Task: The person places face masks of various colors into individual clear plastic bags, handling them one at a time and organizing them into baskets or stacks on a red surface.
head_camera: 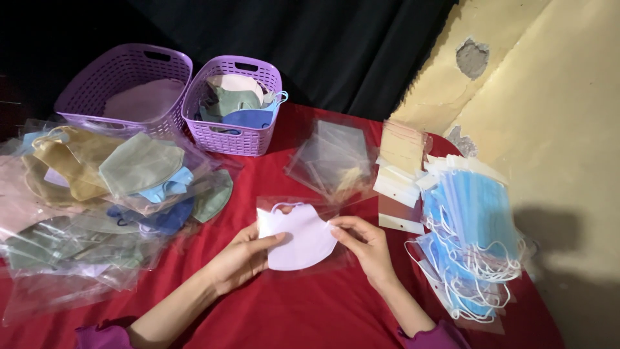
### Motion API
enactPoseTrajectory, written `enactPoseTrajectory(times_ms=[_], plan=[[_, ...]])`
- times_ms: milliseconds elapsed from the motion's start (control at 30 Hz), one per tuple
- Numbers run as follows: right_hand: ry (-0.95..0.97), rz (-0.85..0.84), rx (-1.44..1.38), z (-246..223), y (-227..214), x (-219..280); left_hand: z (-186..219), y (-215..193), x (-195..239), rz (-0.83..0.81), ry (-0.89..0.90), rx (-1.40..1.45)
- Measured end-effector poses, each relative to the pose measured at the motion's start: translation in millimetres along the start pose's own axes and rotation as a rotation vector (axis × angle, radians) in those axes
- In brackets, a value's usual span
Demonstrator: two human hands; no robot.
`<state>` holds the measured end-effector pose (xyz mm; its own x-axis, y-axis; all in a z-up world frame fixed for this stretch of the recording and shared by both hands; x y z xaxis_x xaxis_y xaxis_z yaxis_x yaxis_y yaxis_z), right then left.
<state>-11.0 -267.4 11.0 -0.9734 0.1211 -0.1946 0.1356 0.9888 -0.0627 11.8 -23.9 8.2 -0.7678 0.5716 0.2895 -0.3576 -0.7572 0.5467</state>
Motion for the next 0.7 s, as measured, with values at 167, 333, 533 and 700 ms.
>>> enactPoseTrajectory(times_ms=[167, 333, 533, 700], plan=[[0.004, 0.022, -0.002, -2, 0, 1, -2, -3, -3, 0.027, 0.0, -0.022], [-0.006, 0.05, -0.024, 0, -2, 2, 0, -2, 0, 0.054, -0.067, -0.011], [-0.025, 0.02, 0.04, -2, 3, 4, 0, -2, -3, -0.022, 0.035, 0.005], [-0.014, -0.055, 0.075, -6, 4, 5, 5, 1, 0, -0.002, 0.07, 0.015]])
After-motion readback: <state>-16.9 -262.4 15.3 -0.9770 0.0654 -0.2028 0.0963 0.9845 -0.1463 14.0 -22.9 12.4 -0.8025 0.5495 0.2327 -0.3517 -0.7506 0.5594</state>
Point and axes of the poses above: each hand's wrist, its own x-axis away from the middle knuckle, its own y-axis out of the palm, z = x × y, the point moved 3 cm from there along -x, towards the middle knuckle, and after that the axes turned 9 degrees about -x, right-handed, at the moved point
